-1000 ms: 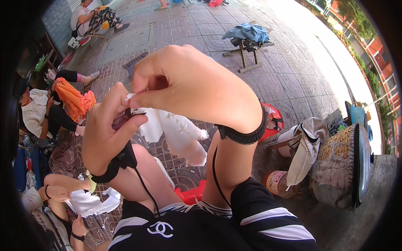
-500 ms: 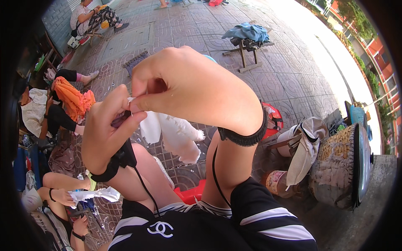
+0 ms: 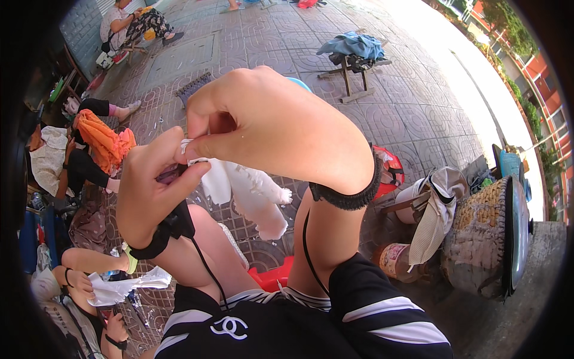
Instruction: Trim and stitch a piece of white fabric or leather using small thread clippers.
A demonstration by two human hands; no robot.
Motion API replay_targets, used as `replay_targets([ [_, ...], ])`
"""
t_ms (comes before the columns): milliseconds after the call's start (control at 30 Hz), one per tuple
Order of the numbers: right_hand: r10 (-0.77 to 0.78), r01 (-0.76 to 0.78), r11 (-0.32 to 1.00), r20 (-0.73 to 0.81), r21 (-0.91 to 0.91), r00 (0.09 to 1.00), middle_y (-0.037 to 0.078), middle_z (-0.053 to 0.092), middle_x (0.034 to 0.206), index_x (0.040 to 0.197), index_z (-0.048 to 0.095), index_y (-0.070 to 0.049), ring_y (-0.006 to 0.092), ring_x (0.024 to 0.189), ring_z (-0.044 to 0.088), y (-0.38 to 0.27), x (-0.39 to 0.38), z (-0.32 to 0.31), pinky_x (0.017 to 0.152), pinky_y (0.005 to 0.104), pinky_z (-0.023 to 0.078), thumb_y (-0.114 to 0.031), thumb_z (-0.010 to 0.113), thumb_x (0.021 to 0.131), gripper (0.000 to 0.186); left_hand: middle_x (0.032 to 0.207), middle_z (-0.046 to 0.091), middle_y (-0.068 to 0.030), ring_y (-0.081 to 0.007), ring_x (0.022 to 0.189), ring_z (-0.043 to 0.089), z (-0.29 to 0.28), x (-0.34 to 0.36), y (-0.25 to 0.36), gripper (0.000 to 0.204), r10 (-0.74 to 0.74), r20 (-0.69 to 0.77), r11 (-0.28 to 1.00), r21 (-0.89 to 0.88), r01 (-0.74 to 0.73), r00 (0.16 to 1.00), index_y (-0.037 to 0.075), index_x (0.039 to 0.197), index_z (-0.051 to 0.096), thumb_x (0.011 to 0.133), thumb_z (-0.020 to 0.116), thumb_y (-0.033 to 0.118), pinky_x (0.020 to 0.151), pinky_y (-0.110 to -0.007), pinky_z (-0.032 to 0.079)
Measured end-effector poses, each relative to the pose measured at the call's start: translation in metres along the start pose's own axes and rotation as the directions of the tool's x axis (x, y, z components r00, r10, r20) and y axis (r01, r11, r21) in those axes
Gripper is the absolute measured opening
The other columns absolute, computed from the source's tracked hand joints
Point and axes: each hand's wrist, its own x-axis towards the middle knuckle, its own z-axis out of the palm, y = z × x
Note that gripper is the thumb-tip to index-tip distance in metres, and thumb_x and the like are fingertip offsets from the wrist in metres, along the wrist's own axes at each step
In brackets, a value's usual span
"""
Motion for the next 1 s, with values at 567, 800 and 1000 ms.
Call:
replay_targets([
  [567, 0.026, -0.024, 0.998, -0.027, 0.059, 0.999, -0.001, 0.059, 0.066, 0.082, 0.064, -0.002, 0.0046, 0.062, 0.050, 0.009, 0.000, -0.004, 0.057, 0.0224, 0.039, -0.011, 0.073, 0.085, 0.012, 0.063, 0.056, -0.0089, -0.0272, 0.053, 0.060, 0.000, -0.004, 0.000, 0.029, -0.024, -0.007, 0.999, -0.048, 0.024, 1.000, 0.005, 0.082, 0.051, 0.077, 0.075, 0.022, 0.049, -0.033, 0.044],
  [800, 0.040, -0.041, 0.999, 0.012, 0.012, 0.999, 0.011, 0.063, 0.066, 0.085, 0.069, -0.002, 0.0213, 0.059, 0.060, 0.001, 0.000, -0.007, 0.056, 0.0320, 0.046, -0.018, 0.073, 0.079, 0.018, 0.064, 0.057, -0.0099, -0.0297, 0.056, 0.061, 0.000, -0.002, 0.003, 0.030, -0.131, -0.003, 0.986, -0.109, 0.130, 0.991, 0.004, 0.083, 0.050, 0.077, 0.074, 0.022, 0.051, -0.034, 0.044],
  [1000, 0.026, -0.027, 1.000, 0.040, 0.016, 0.999, 0.011, 0.064, 0.069, 0.085, 0.069, -0.002, 0.0229, 0.061, 0.061, 0.001, 0.000, -0.008, 0.057, 0.0329, 0.047, -0.018, 0.074, 0.079, 0.018, 0.067, 0.053, -0.0034, -0.0055, 0.058, 0.044, 0.001, -0.004, -0.006, 0.023, -0.018, -0.019, 0.994, -0.107, 0.016, 1.000, 0.000, 0.088, 0.048, 0.078, 0.067, 0.006, 0.052, -0.021, 0.034],
])
